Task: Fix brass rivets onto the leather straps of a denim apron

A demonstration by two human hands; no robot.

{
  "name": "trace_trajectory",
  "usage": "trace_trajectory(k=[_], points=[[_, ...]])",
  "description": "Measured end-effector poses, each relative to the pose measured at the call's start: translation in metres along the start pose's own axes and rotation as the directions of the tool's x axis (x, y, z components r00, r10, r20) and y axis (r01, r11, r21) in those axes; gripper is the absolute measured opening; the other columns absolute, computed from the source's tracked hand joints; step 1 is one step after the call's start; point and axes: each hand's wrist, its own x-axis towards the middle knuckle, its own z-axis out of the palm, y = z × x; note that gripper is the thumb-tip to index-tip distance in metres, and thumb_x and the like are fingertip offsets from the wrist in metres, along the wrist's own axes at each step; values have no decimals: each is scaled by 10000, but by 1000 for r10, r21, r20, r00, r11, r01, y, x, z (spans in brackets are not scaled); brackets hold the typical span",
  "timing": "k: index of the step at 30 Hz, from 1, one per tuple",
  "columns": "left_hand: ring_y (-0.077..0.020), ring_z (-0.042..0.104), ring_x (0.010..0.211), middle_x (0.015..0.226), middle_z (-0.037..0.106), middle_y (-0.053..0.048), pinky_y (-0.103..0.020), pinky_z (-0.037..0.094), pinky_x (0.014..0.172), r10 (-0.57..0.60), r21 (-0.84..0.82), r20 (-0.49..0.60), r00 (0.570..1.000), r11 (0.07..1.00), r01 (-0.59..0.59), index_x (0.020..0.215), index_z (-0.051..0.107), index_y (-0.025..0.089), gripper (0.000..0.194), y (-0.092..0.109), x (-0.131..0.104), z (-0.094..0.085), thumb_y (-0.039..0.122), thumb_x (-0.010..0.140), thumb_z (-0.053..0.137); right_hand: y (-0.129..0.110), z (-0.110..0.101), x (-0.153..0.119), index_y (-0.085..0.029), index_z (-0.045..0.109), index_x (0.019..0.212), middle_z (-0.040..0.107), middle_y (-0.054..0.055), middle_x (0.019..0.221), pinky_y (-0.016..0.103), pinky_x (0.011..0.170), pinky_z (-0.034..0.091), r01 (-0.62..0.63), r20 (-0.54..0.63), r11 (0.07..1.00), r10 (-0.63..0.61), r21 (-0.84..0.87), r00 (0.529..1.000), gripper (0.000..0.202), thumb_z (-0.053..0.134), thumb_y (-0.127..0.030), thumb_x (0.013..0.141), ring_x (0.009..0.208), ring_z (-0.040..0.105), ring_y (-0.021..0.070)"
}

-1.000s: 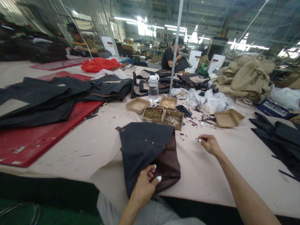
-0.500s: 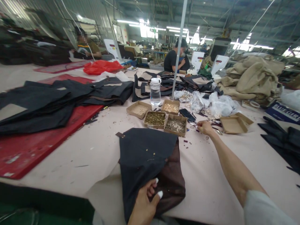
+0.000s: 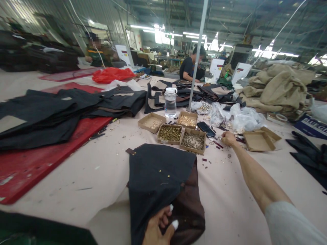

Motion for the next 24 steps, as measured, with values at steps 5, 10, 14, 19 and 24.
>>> trace_trajectory(k=[5,10,14,19,24], points=[[-205,608,773,898,702,-77,-361,516,795,-14,-9,72,997,1000,15,1076,743,132,482,5,4,-8,381,664,714,-24,-30,-58,-158,657,729,630,48,655,264,601,388,65,-55,988,-57,141,997,118,592,-234,666,650,554,178],[-218,636,798,915,734,-98,-358,520,793,-20,-41,168,986,999,28,1037,760,132,467,24,9,-9,440,686,749,-77,-1,-227,-191,666,817,621,2,669,252,554,394,106,202,768,-296,632,934,169,675,-319,708,598,528,152],[-222,671,876,950,751,-93,-320,515,823,71,-137,359,931,990,-23,1013,772,146,374,49,0,-6,402,742,751,-126,37,-342,-197,661,740,576,-24,637,235,535,339,-63,355,570,-419,819,836,107,728,-265,690,575,469,121],[-103,496,522,565,617,-2,-221,365,521,83,-139,356,931,990,-35,782,758,112,149,66,-19,2,246,724,725,-133,39,-383,-185,661,726,552,-30,615,237,538,308,-117,367,533,-391,838,844,103,728,-256,691,568,427,111],[-93,509,545,634,643,-14,-219,388,546,97,-287,248,964,958,-23,793,733,107,166,47,-32,17,226,679,752,-113,36,-391,-176,683,750,581,-14,638,253,560,357,-107,386,585,-375,804,843,128,754,-274,707,592,484,131]])
